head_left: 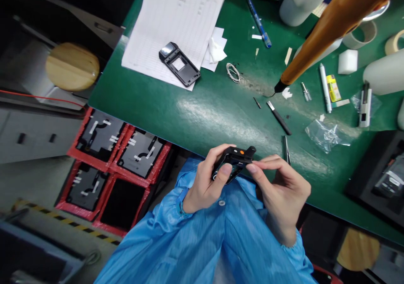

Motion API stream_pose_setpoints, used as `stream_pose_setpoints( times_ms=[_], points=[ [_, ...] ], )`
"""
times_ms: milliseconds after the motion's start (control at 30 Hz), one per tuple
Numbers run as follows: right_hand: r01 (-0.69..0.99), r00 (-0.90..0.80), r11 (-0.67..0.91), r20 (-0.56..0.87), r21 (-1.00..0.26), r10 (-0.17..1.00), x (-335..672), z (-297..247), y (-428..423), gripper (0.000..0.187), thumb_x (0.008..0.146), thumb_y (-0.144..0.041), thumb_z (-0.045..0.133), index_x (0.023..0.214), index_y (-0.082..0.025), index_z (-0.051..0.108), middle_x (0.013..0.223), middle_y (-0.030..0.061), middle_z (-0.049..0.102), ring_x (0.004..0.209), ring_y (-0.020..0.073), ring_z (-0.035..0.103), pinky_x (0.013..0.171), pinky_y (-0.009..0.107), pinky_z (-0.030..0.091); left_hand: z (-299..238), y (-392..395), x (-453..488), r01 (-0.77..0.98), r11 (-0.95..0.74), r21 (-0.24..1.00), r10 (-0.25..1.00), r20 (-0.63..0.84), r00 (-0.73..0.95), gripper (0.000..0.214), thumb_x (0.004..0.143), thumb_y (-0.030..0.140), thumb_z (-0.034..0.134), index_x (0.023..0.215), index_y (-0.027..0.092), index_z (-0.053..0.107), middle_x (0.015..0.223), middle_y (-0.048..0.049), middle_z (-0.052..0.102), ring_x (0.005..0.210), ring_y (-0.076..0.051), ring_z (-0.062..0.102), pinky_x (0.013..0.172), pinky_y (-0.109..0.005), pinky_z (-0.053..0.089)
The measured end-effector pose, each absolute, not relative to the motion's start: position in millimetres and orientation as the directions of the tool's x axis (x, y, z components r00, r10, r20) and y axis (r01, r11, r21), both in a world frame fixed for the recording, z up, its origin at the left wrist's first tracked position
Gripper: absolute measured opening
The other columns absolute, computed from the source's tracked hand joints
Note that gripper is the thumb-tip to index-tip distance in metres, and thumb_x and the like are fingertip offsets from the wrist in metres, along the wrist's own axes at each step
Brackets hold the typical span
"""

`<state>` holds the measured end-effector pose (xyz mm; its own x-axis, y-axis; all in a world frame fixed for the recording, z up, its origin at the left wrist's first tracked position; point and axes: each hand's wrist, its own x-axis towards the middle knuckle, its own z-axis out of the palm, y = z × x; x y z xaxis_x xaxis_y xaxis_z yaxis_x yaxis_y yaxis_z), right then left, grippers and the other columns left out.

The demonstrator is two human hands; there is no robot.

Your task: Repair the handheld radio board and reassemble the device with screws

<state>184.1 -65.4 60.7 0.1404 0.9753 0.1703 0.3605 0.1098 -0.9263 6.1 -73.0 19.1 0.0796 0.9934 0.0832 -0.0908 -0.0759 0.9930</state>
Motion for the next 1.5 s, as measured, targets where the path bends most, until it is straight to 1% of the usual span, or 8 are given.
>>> stream_pose_setpoints(
  times_ms=[133, 233, 333, 433, 633, 967, 1167, 1500],
  points=[
    [0.296, 0.171, 0.061, 0.115, -0.953, 0.979, 182, 61, -64, 0.024, 0.096, -0.020, 0.095, 0.085, -0.023, 0.073, 0.079, -0.0043, 0.073, 0.073, 0.0111, 0.069, 0.071, 0.025, 0.057, 20, -72, 7, -0.094, -0.048, 0.994, 0.994, 0.057, 0.090, 0.034, 0.122, 0.045, 0.065, 0.147, 0.023, 0.065, 0.130, -0.0068, 0.086, 0.117, -0.020, 0.086, 0.102, -0.027, 0.067],
    [0.257, 0.185, 0.039, 0.089, -0.966, 0.979, 182, 57, -65, 0.025, 0.093, -0.024, 0.098, 0.106, -0.025, 0.077, 0.096, -0.0026, 0.079, 0.082, 0.0125, 0.074, 0.081, 0.027, 0.063, 22, -72, 8, -0.108, 0.029, 0.994, 0.996, -0.019, 0.085, 0.035, 0.122, 0.049, 0.064, 0.143, 0.022, 0.065, 0.120, -0.0061, 0.087, 0.103, -0.019, 0.086, 0.089, -0.025, 0.067],
    [0.286, 0.075, 0.051, 0.076, -0.957, 0.994, 184, 53, -64, 0.027, 0.100, -0.029, 0.093, 0.123, -0.027, 0.080, 0.104, -0.0007, 0.081, 0.085, 0.0138, 0.075, 0.082, 0.029, 0.064, 23, -72, 9, -0.165, 0.099, 0.981, 0.993, -0.086, 0.086, 0.038, 0.121, 0.054, 0.065, 0.141, 0.022, 0.066, 0.108, -0.0038, 0.086, 0.087, -0.017, 0.083, 0.075, -0.024, 0.064],
    [0.360, -0.036, 0.145, 0.141, -0.922, 0.989, 186, 51, -62, 0.006, 0.107, -0.030, 0.083, 0.107, -0.025, 0.079, 0.094, -0.0002, 0.079, 0.083, 0.0157, 0.074, 0.077, 0.030, 0.061, 26, -70, 9, -0.197, 0.166, 0.966, 0.984, -0.149, 0.096, 0.045, 0.119, 0.063, 0.065, 0.139, 0.023, 0.066, 0.096, -0.0014, 0.083, 0.075, -0.016, 0.077, 0.067, -0.025, 0.059],
    [0.410, -0.010, 0.206, 0.221, -0.888, 0.975, 181, 48, -60, 0.007, 0.107, -0.026, 0.080, 0.101, -0.024, 0.077, 0.093, 0.0007, 0.079, 0.084, 0.0160, 0.072, 0.076, 0.030, 0.056, 31, -68, 9, -0.217, 0.258, 0.942, 0.965, -0.242, 0.096, 0.053, 0.117, 0.072, 0.063, 0.135, 0.022, 0.068, 0.078, 0.0018, 0.077, 0.062, -0.015, 0.068, 0.060, -0.026, 0.055],
    [0.264, -0.069, 0.097, 0.081, -0.960, 0.994, 183, 44, -57, 0.034, 0.113, -0.039, 0.071, 0.084, -0.022, 0.065, 0.082, -0.0007, 0.066, 0.073, 0.0136, 0.056, 0.065, 0.029, 0.040, 37, -64, 10, -0.273, 0.415, 0.868, 0.908, -0.379, 0.178, 0.066, 0.105, 0.083, 0.074, 0.127, 0.021, 0.067, 0.069, 0.0044, 0.068, 0.052, -0.011, 0.055, 0.049, -0.020, 0.044],
    [0.212, -0.049, 0.026, 0.016, -0.977, 0.999, 180, 46, -59, 0.042, 0.113, -0.047, 0.070, 0.080, -0.022, 0.062, 0.080, -0.0004, 0.060, 0.072, 0.0142, 0.051, 0.065, 0.030, 0.037, 43, -62, 6, -0.288, 0.447, 0.847, 0.891, -0.392, 0.230, 0.061, 0.105, 0.080, 0.077, 0.119, 0.023, 0.059, 0.065, 0.0070, 0.064, 0.049, -0.010, 0.053, 0.047, -0.018, 0.041],
    [0.205, 0.012, 0.088, 0.092, -0.975, 0.996, 176, 62, -65, 0.044, 0.113, -0.051, 0.071, 0.081, -0.022, 0.060, 0.077, -0.0016, 0.052, 0.071, 0.0143, 0.045, 0.066, 0.031, 0.035, 56, -65, 6, -0.332, 0.364, 0.871, 0.925, -0.294, 0.242, 0.048, 0.112, 0.070, 0.073, 0.118, 0.026, 0.056, 0.065, 0.0098, 0.062, 0.049, -0.007, 0.050, 0.048, -0.015, 0.037]
  ],
)
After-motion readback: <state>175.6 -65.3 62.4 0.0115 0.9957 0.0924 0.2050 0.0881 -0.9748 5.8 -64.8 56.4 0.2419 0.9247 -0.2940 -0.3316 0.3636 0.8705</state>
